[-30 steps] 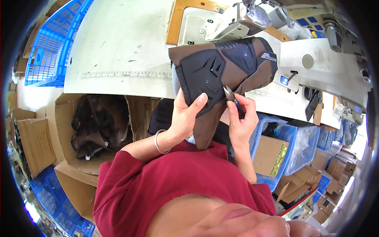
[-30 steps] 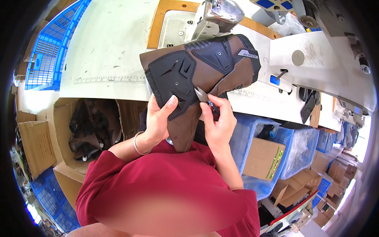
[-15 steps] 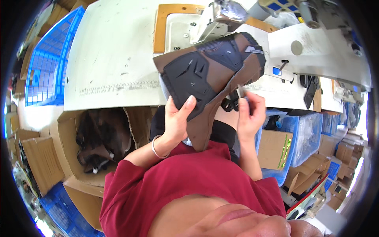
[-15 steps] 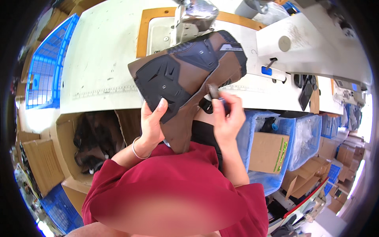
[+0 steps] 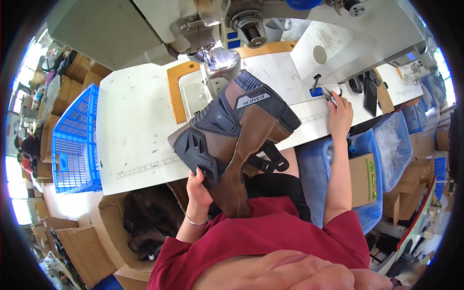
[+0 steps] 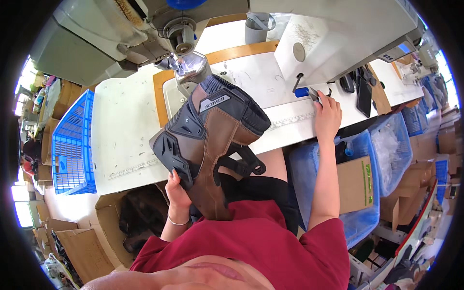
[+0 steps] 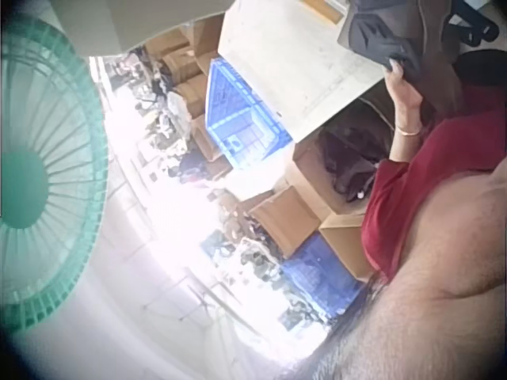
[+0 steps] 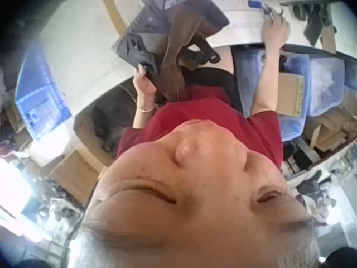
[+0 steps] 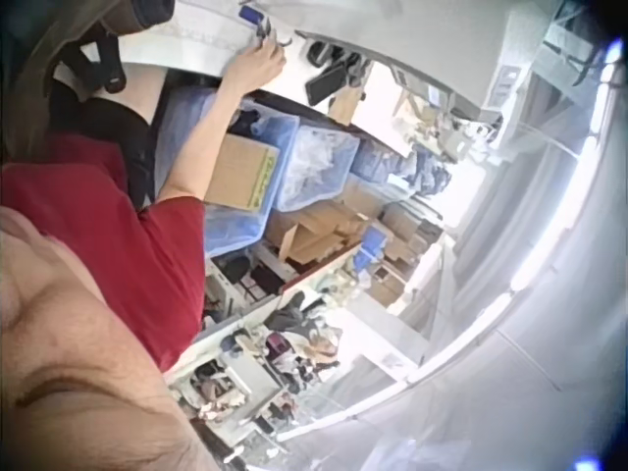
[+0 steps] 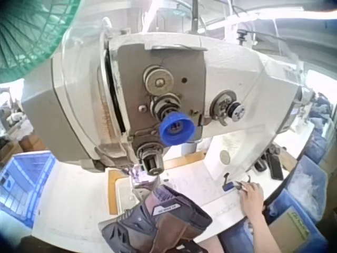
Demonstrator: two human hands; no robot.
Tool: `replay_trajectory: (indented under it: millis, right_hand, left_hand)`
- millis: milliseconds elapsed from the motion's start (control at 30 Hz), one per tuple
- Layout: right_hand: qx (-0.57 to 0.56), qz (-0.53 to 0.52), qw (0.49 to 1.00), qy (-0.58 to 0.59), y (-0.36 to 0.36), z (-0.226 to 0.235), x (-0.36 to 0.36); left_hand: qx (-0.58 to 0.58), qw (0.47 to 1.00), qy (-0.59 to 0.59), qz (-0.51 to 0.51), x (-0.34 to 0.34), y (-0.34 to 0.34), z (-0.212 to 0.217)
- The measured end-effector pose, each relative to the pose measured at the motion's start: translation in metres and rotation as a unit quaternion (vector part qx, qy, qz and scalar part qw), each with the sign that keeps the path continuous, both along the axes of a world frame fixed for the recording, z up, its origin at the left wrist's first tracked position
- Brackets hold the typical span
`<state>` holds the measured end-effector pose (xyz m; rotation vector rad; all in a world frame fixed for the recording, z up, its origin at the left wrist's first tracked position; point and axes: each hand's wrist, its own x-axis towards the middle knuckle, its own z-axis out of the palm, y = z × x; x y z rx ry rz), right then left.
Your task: The person trims threads on a shoe upper using snips, stitches it on a sewing machine, and places it into a box. They then wipe their face with a tissue, discard the tissue, and stitch another shoe upper on the sewing machine.
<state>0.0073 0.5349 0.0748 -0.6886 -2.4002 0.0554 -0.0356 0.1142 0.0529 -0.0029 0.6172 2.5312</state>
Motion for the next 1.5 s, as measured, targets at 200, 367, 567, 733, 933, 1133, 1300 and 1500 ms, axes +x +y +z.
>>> replay_trajectory:
  millis: [200, 367, 567, 733, 933, 1133, 1300, 1500]
  right_hand:
    - [0.048, -0.027, 0.998, 0.041, -0.012, 0.002, -0.005]
    - [-0.097, 0.125, 0.97, 0.186, -0.094, 0.049, -0.001]
    - [-0.104, 0.37, 0.908, 0.167, -0.168, 0.124, -0.018]
    - [-0.128, 0.392, 0.898, 0.152, -0.203, 0.13, -0.028]
    - [-0.112, 0.415, 0.892, 0.14, -0.229, 0.146, -0.028]
    - [-0.116, 0.402, 0.894, 0.16, -0.232, 0.146, -0.031]
    - [-0.169, 0.328, 0.924, 0.097, -0.21, 0.125, -0.032]
    - [-0.094, 0.414, 0.904, 0.043, -0.216, 0.138, -0.061]
  left_hand:
    - [0.017, 1.0, -0.014, 0.002, 0.001, -0.001, -0.005]
    - [0.035, 0.999, -0.006, 0.0, 0.0, -0.008, -0.017]
    - [0.068, 0.998, -0.019, -0.004, 0.004, -0.014, -0.028]
    - [0.09, 0.996, -0.009, -0.008, 0.007, -0.015, -0.027]
    - [0.171, 0.984, -0.019, -0.051, 0.008, -0.015, -0.025]
    - [0.14, 0.989, -0.027, -0.035, 0.013, -0.02, -0.026]
    - [0.043, 0.999, -0.012, 0.013, 0.019, -0.023, -0.005]
    - [-0.001, 0.997, -0.047, 0.054, 0.026, -0.022, 0.01]
